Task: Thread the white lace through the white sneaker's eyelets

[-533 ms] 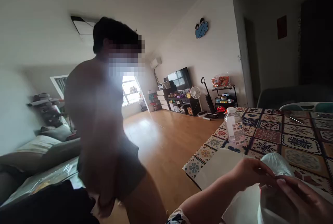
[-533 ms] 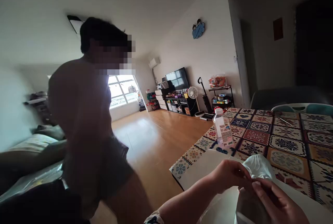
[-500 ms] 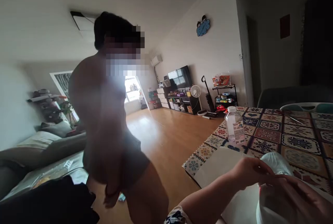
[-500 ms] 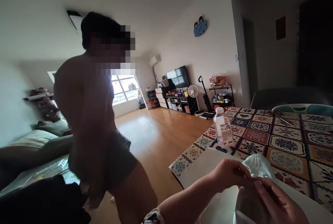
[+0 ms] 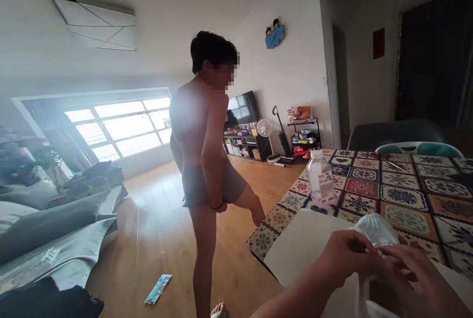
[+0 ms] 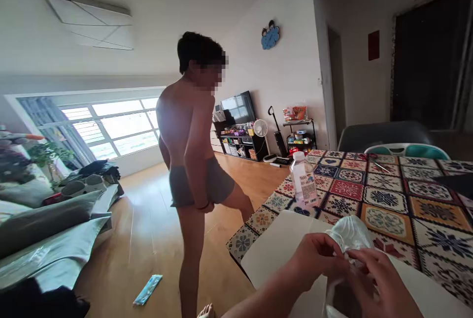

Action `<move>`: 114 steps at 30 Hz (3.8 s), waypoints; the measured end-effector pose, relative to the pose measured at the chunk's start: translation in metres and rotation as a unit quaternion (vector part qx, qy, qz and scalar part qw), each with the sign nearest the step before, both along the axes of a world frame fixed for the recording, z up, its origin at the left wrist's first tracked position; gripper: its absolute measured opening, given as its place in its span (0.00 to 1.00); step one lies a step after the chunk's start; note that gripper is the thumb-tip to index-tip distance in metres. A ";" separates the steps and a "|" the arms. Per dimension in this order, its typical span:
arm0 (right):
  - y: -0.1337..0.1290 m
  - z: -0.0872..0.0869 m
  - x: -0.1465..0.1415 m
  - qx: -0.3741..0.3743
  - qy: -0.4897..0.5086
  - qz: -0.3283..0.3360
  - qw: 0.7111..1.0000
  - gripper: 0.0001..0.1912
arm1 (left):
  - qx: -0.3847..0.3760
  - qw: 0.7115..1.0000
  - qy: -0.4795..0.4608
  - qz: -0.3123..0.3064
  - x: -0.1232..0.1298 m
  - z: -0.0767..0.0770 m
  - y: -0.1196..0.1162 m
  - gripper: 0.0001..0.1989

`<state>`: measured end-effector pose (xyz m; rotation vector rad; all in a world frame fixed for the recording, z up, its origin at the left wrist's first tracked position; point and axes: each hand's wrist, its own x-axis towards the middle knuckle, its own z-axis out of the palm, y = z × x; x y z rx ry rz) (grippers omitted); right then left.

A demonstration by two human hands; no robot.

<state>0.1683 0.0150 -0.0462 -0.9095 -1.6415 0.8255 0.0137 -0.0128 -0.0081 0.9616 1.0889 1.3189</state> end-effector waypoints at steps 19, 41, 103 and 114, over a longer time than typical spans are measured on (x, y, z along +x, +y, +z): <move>-0.020 0.024 -0.006 0.256 -0.161 -0.045 0.952 0.07 | 0.010 0.998 -0.008 -0.056 -0.005 0.020 -0.012 0.23; -0.025 0.050 -0.003 0.303 -0.140 0.148 0.931 0.12 | 0.007 0.991 0.130 -0.006 -0.033 0.007 0.036 0.14; -0.003 0.061 0.006 0.045 0.070 0.035 0.996 0.12 | 0.027 0.985 0.114 -0.127 0.006 0.061 0.040 0.23; -0.007 0.063 0.008 0.081 0.015 0.033 0.996 0.21 | 0.024 0.985 0.113 -0.127 -0.004 0.038 0.037 0.33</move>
